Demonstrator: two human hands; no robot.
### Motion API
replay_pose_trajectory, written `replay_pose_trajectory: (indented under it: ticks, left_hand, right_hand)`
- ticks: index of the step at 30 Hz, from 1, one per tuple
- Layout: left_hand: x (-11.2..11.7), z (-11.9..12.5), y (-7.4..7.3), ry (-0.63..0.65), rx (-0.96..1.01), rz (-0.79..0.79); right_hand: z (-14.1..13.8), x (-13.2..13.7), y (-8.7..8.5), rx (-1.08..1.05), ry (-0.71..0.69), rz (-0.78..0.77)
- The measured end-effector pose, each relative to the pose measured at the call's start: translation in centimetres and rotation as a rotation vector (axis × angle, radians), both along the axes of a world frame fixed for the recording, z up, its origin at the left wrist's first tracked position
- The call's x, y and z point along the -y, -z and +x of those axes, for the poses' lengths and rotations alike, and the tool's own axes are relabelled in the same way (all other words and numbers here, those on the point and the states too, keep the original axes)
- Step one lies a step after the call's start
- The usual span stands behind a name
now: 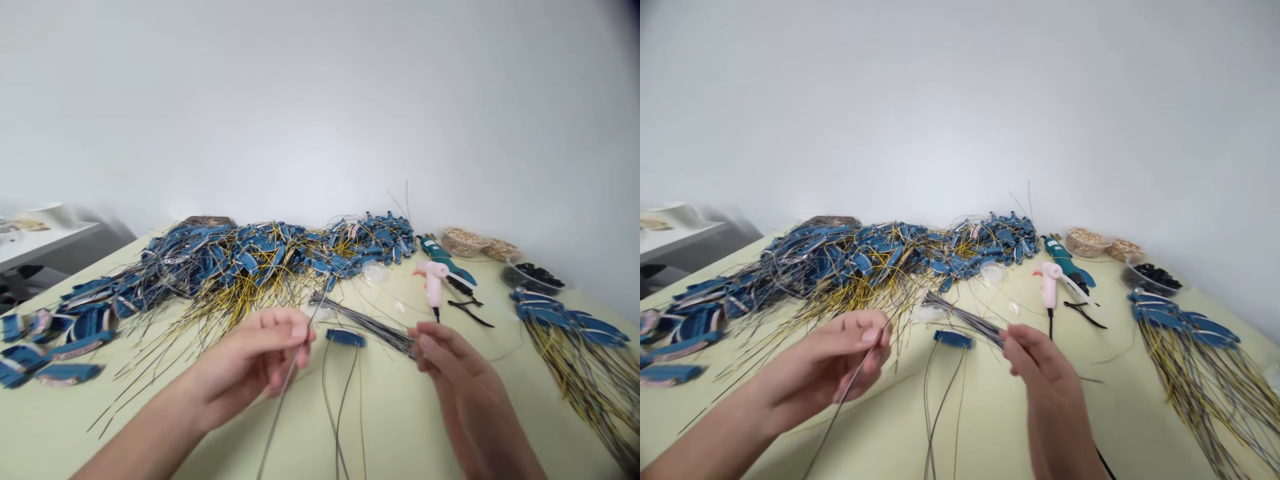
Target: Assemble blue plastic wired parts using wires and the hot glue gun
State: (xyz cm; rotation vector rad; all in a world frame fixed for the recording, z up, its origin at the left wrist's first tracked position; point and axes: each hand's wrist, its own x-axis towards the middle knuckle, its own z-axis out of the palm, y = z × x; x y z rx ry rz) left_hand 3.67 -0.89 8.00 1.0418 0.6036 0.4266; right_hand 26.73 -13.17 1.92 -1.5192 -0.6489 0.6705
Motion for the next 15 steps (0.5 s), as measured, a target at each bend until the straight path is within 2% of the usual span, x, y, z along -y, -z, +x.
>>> replay_pose_trajectory:
  ticks: [2,4,5,8,11,15]
  left_hand:
    - [-0.8,-1.4,2.0,-0.036,-0.269,0.139]
    - [-1.6,-2.1,4.1,0.052,-0.597,0.435]
    - [-1.9,-2.1,5.1,0.062,-0.661,0.499]
    - [-2.3,-1.4,6.9,0.044,-0.714,0.650]
    - [-2.3,-0.3,7.2,0.028,-0.699,0.750]
    - [-2.1,0.5,7.5,0.029,-0.685,0.743]
  right_hand:
    - [3.1,1.3,2.4,0.097,0.104,-0.087]
    - [6.1,1.7,4.1,0.209,0.177,-0.180]
    - [7.6,1.4,4.7,0.265,0.204,-0.228]
    - [11.5,-1.3,5.3,0.409,0.180,-0.325]
    - [14.3,-5.6,5.5,0.528,0.143,-0.411]
    - [16.2,-10.4,6.4,0.673,0.197,-0.487]
